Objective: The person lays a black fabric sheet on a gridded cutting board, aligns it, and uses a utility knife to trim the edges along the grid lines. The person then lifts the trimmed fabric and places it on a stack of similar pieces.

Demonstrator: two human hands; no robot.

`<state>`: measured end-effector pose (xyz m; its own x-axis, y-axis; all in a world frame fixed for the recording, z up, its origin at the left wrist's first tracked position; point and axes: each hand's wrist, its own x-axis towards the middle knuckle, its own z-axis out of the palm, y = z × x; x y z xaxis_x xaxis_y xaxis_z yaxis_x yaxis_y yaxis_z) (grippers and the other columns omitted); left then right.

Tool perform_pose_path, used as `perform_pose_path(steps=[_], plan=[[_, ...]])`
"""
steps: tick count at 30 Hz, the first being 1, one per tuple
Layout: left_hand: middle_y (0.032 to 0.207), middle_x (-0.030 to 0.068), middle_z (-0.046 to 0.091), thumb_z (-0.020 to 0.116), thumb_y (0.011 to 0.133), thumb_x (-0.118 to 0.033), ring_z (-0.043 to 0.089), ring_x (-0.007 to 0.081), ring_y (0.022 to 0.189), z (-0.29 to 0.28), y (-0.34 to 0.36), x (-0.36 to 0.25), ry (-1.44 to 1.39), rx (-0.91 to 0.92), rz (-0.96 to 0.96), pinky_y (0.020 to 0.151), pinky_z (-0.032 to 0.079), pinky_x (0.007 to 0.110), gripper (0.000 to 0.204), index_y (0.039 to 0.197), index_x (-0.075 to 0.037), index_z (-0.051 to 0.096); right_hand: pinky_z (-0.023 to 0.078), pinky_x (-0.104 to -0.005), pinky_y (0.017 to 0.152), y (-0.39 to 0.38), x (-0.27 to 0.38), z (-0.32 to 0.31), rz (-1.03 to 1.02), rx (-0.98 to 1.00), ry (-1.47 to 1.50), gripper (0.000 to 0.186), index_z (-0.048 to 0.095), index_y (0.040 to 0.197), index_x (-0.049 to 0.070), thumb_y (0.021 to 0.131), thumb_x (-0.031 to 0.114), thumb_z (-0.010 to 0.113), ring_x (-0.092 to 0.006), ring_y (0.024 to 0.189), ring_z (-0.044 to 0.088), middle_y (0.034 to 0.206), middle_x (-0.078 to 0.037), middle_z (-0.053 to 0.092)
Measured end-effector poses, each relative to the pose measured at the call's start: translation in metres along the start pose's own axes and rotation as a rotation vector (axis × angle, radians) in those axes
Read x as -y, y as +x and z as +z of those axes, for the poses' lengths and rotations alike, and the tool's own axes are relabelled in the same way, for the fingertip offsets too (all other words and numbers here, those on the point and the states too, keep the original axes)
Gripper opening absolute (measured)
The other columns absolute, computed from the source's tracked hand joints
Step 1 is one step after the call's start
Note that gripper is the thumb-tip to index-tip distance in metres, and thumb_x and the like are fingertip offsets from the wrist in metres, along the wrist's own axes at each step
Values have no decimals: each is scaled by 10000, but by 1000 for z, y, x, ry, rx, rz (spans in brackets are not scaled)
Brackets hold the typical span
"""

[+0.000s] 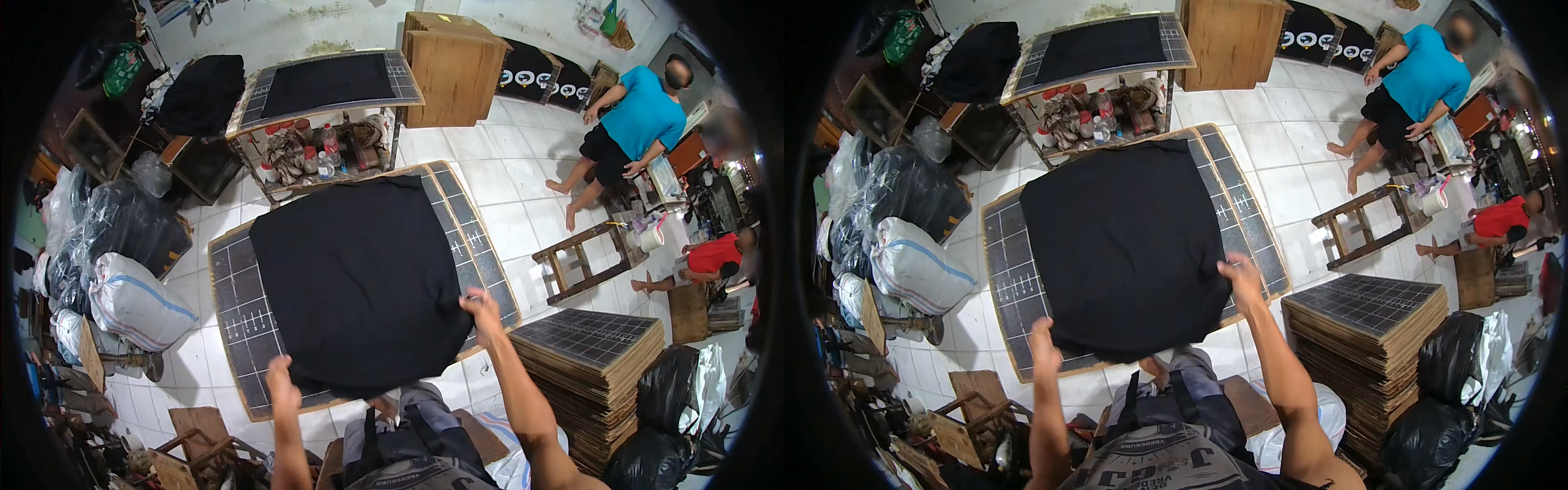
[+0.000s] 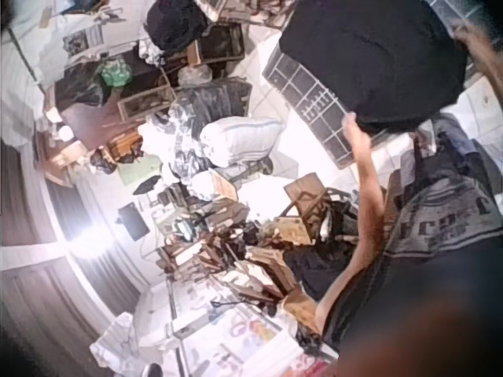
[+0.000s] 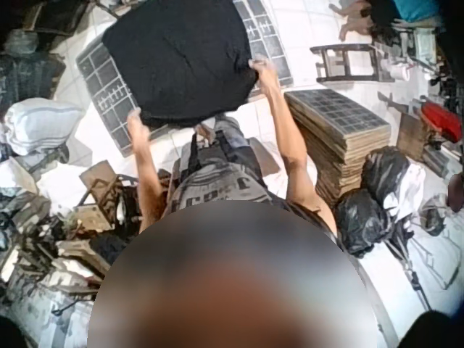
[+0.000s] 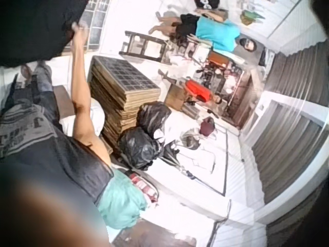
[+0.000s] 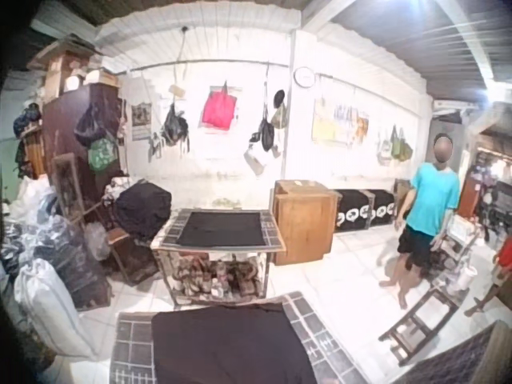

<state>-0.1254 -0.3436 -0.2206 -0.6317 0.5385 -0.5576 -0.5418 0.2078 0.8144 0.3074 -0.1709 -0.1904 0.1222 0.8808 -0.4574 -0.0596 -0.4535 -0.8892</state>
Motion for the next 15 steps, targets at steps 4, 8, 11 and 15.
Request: perform_pose_path(steps=[4,8,11,15], plan=[[1031,92,666,641,935,-176,624,192,982,43,101,-39,-194,191,-73,888,500,346,234,1116,-29,619,447,-377,1012,93,47,45,50,228,680,544,454,1379,35,917,183,700,-239,1091,610,1161,-134,638],[1068,146,682,677,924,-139,668,224,982,39,158,-11,487,-103,190,878,529,333,365,1236,31,593,518,-359,932,130,18,46,-95,-73,-276,598,494,1392,-39,857,62,741,-277,1115,640,1234,-215,645],[1034,146,692,738,865,-97,672,208,947,30,159,12,755,-67,291,870,524,305,438,1251,57,600,530,-368,904,134,-9,34,-160,-69,-589,476,605,1277,-46,844,85,751,-276,1045,674,1174,-209,678],[1007,138,695,834,762,-150,679,260,923,39,141,14,1115,-207,378,852,531,361,463,1161,21,671,539,-403,837,137,-17,33,-341,-101,-908,404,657,1181,-12,824,144,765,-315,961,679,1061,-183,684]])
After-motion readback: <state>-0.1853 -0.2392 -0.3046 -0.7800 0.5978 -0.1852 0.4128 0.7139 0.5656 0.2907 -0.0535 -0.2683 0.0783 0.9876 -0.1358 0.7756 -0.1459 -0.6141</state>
